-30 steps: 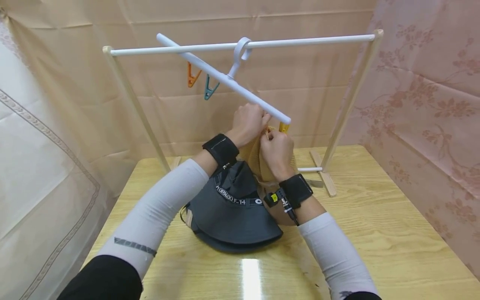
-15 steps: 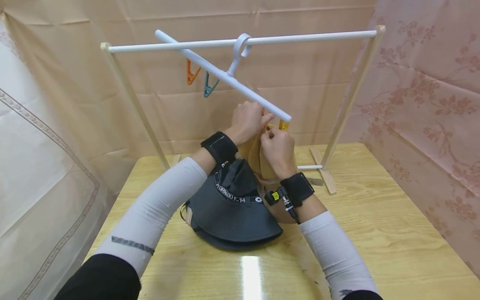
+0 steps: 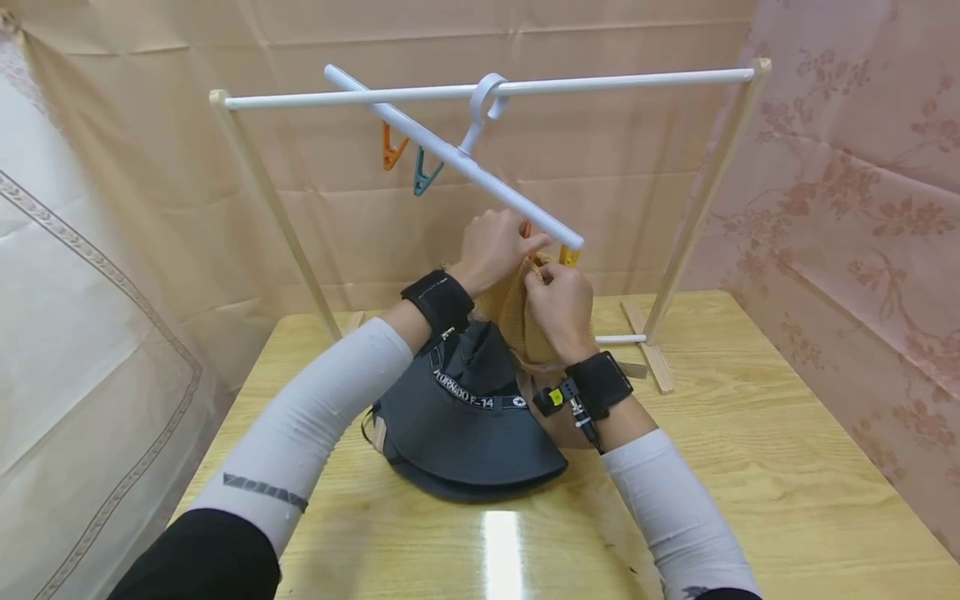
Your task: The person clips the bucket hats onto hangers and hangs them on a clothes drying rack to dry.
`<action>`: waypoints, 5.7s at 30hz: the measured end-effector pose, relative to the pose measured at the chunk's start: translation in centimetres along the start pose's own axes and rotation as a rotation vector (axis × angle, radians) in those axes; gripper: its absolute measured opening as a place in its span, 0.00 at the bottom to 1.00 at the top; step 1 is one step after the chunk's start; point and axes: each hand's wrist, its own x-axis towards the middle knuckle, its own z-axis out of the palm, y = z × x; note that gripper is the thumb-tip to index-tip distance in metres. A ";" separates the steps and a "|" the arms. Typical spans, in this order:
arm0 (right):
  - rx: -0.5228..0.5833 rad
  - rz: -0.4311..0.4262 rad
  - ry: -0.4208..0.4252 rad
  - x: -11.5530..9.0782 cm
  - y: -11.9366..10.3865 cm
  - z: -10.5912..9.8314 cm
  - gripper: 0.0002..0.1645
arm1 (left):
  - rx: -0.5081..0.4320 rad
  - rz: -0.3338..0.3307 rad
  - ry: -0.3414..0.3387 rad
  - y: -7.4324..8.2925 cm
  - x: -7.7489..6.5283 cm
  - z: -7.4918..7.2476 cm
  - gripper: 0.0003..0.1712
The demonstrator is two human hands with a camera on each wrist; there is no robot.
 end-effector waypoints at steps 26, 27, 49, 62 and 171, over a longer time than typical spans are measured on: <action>-0.017 0.038 0.009 -0.2 0.2 -0.6 0.13 | -0.054 -0.027 0.021 -0.9 -0.7 0.8 0.25; -0.017 0.040 0.014 -0.3 0.2 -0.6 0.13 | -0.054 -0.032 0.019 -1.0 -0.7 0.9 0.25; -0.015 0.028 0.056 -0.8 0.6 -0.6 0.11 | -0.103 -0.059 -0.010 -1.6 -1.4 1.9 0.24; 0.001 0.002 0.001 -1.9 1.1 -0.3 0.11 | -0.162 -0.058 -0.025 -2.9 -2.0 2.4 0.22; -0.181 0.073 -0.456 -9.5 3.8 2.8 0.19 | -0.257 -0.309 -0.151 -10.5 -10.7 8.4 0.24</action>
